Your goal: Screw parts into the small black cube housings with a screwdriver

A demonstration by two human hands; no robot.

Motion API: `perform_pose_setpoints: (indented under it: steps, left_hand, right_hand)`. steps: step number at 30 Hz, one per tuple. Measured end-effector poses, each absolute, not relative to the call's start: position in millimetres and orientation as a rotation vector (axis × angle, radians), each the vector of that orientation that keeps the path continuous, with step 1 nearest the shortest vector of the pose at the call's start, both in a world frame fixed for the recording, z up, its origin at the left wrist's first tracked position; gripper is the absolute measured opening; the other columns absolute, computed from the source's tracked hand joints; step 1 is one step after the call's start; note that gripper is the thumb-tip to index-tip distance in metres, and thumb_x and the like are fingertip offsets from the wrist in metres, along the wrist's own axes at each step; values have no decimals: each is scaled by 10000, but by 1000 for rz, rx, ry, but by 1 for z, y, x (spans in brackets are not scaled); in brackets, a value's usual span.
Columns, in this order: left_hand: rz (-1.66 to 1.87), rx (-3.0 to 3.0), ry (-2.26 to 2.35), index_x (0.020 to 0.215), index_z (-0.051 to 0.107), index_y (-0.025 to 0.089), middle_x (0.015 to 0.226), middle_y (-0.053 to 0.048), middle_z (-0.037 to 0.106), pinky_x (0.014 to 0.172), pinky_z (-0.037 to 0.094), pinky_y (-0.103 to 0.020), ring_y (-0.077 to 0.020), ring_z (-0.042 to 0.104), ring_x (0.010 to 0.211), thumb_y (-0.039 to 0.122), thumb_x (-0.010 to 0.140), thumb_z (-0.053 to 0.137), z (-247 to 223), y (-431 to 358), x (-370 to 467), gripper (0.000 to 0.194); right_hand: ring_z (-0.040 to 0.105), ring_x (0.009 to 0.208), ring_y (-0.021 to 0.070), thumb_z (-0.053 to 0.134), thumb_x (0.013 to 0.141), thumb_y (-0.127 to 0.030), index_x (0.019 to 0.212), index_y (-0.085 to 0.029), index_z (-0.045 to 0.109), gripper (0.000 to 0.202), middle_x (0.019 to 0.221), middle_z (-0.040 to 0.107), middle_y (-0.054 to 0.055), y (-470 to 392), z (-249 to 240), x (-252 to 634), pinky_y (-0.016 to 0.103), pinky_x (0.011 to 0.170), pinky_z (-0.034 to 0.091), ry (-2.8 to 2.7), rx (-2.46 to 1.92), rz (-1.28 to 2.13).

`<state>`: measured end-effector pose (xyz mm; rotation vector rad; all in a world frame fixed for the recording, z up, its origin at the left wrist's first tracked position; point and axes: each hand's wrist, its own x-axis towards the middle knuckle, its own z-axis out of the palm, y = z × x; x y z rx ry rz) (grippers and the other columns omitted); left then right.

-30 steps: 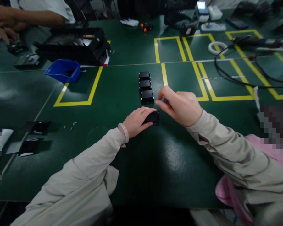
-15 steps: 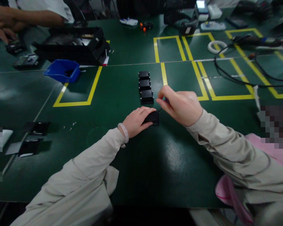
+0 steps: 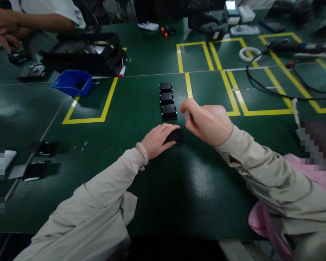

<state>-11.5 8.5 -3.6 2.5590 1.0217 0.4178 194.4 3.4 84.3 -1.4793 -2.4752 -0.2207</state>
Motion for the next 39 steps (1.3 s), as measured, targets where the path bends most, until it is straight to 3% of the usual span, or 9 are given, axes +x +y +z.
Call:
perform_pose_setpoints:
  steps: [39]
  left_hand:
    - [404, 2493, 1075, 1277, 462, 142, 1258, -125, 563, 990, 441, -450, -268, 539, 1107, 348, 936, 524, 1, 8, -9, 404]
  right_hand:
    - [587, 617, 141, 360, 968, -337, 1083, -162, 559, 289, 727, 685, 29, 4, 81, 197, 255, 555, 218, -2495, -1403, -127]
